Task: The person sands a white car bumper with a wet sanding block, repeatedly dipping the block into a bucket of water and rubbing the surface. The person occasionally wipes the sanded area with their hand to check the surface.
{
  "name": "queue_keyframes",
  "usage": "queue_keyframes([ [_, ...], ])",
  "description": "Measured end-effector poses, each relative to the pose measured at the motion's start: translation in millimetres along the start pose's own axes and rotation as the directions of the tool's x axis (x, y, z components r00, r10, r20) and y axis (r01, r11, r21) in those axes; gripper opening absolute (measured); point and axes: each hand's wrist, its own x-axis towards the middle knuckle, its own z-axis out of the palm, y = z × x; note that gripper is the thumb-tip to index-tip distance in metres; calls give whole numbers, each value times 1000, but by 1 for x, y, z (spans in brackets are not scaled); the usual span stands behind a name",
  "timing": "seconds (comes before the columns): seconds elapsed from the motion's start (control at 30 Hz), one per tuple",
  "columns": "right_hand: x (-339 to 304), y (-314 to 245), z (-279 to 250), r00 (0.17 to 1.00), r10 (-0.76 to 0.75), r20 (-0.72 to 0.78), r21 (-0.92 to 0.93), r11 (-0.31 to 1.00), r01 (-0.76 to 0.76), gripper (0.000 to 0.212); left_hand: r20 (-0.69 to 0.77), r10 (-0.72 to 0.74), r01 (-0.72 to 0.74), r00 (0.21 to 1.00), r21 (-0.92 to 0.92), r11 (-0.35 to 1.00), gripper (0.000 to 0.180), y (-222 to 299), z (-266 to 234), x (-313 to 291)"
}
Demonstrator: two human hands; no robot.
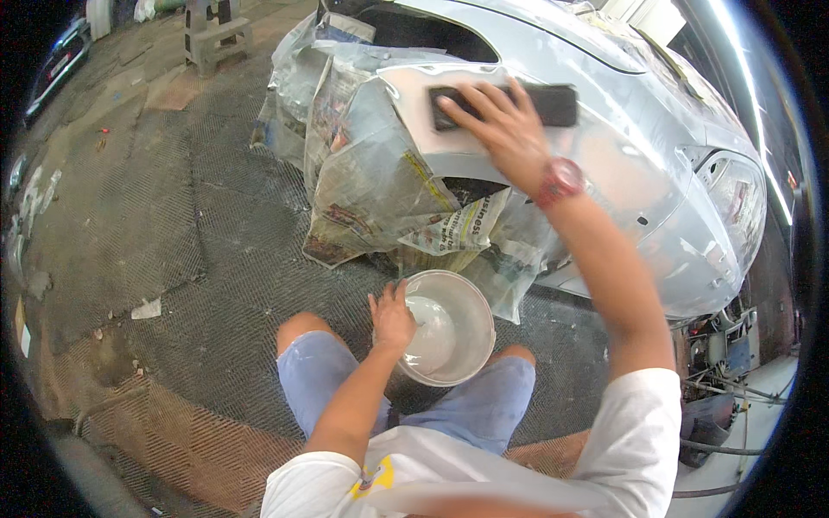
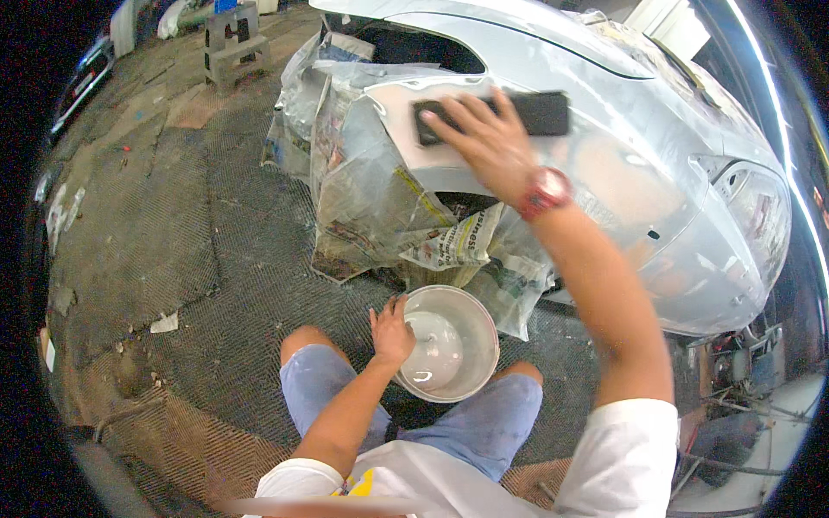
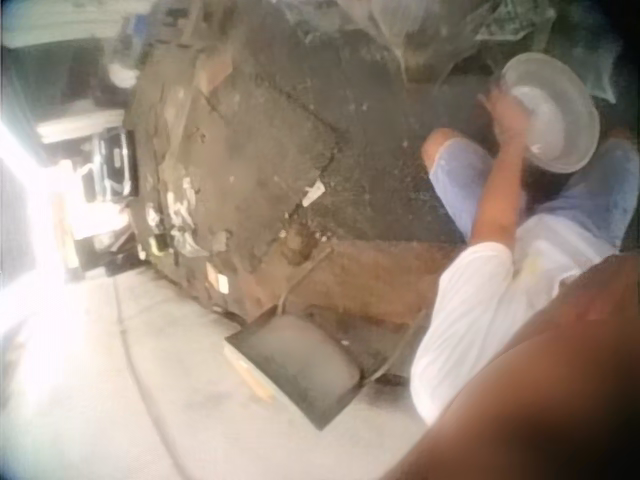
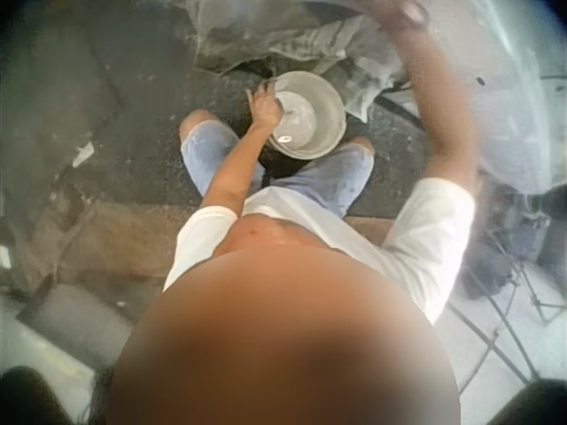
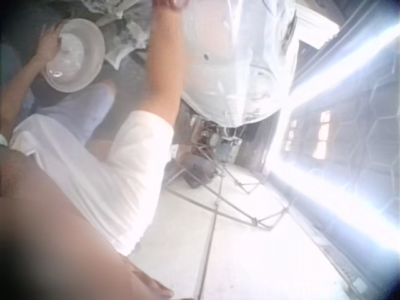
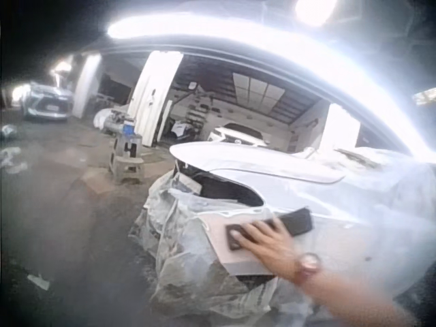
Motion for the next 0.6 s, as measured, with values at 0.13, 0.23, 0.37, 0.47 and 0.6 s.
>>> queue_keyframes([
  [0.13, 68, -24, 17, 997, 27, -67, -11, 1000, -28, 71, -9, 27, -26, 1000, 33, 999, 79, 0, -1, -1],
  [0.23, 32, -13, 1, 999, -43, -5, 21, 999, 43, 67, -19, 19, -19, 1000, 15, 1000, 80, -1, -1, -1],
  [0.37, -6, -1, -17, 960, -16, 278, -54, 998, 32, 73, -13, 5, -6, 1000, -31, 999, 83, -1, -1, -1],
  [0.47, 49, -16, -2, 990, 46, 134, -44, 998, -40, 70, -11, 24, -25, 1000, -12, 1000, 83, -1, -4, -2],
  [0.6, 85, -27, 9, 995, 91, 31, 9, 996, -91, 78, 39, 1, -2, 999, 18, 1000, 82, 0, -7, -2],
])
